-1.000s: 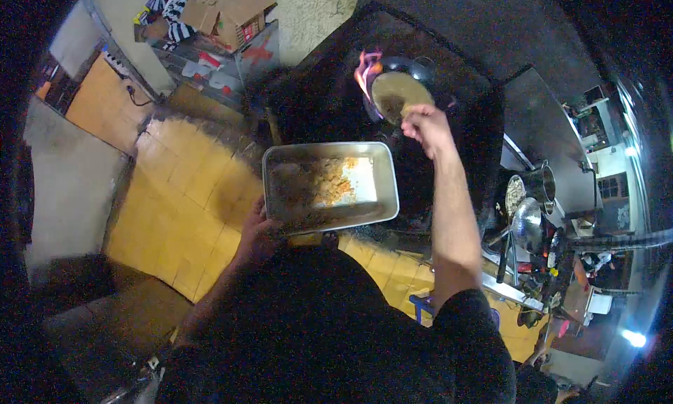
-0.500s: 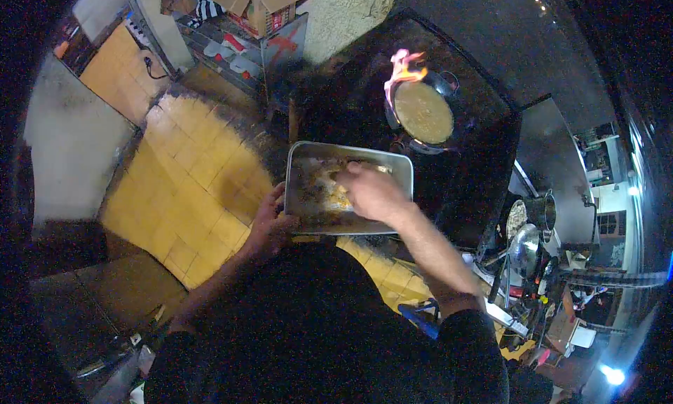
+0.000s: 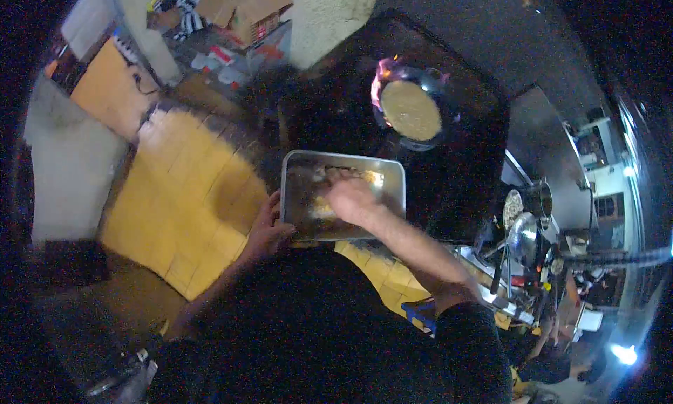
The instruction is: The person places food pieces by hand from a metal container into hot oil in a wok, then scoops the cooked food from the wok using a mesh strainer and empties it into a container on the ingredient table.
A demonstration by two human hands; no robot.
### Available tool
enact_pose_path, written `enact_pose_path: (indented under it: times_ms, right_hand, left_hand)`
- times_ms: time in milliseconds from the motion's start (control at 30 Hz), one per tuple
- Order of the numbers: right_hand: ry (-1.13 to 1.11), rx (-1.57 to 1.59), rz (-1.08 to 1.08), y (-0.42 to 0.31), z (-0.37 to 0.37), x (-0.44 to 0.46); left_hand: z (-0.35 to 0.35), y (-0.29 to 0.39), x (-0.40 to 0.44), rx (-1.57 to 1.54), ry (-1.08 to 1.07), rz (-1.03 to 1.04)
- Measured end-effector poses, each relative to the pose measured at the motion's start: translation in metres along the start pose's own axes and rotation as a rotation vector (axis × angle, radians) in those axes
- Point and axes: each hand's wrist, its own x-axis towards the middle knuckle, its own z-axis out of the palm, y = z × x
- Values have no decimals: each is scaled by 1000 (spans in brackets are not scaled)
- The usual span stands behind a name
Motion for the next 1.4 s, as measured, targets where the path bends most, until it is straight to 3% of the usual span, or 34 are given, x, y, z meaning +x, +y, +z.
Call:
enact_pose_path:
  times_ms: [100,133,233,267,333,433,500,567,667,733,800,867,933,967,1033,1067,1100,1133,1167,1233,1267,1333,1400]
  right_hand:
    - [-398,-163,-25,-16,-24,-1]
    - [-392,-158,-12,-11,-23,-2]
    - [-10,43,-71,-6,-34,-15]
    - [-9,44,-72,1,-31,-18]
    - [259,418,-97,11,-23,-22]
    - [230,958,102,30,-19,-27]
    - [187,1092,161,40,-22,-31]
    - [34,1471,247,42,-36,-39]
    - [20,1746,306,39,-47,-46]
    - [-11,1763,329,54,-51,-49]
    - [91,1709,285,77,-71,-43]
    - [385,1819,445,97,-101,-27]
    - [556,1329,439,143,-96,-9]
    - [558,1328,438,143,-97,-9]
    - [711,927,450,136,-106,-12]
    - [541,928,455,106,-126,-24]
    - [513,922,396,91,-115,-31]
    - [454,707,93,78,-105,-38]
    - [300,752,36,61,-91,-41]
    - [51,341,-160,28,-81,-45]
    - [102,152,-283,28,-51,-42]
    - [24,-37,-248,18,-42,-38]
    - [-39,6,-186,29,-29,-31]
  left_hand:
    - [-3,-1,1,44,-2,6]
    - [-4,-3,2,79,5,44]
    - [3,4,-3,13,-11,55]
    - [6,7,-3,15,-10,56]
    - [7,11,-5,-88,-4,25]
    - [3,11,-5,-55,6,21]
    - [4,9,-4,-55,34,2]
    - [4,6,-1,-56,41,-18]
    - [1,4,2,-13,2,-18]
    - [4,7,0,-54,7,-54]
    - [4,6,2,-43,5,-53]
    - [5,5,0,-32,0,-60]
    - [8,6,-1,-78,27,-40]
    - [9,11,-1,-78,25,-39]
    - [12,19,-3,-38,28,-48]
    - [11,17,-4,-44,36,-44]
    - [10,12,-4,-93,30,-25]
    - [10,9,-5,-141,24,-7]
    - [10,9,-5,-144,29,-7]
    - [11,14,-4,-67,47,-28]
    - [10,12,-3,-67,46,-29]
    - [8,10,-2,-94,16,0]
    - [11,12,-2,-58,23,-3]
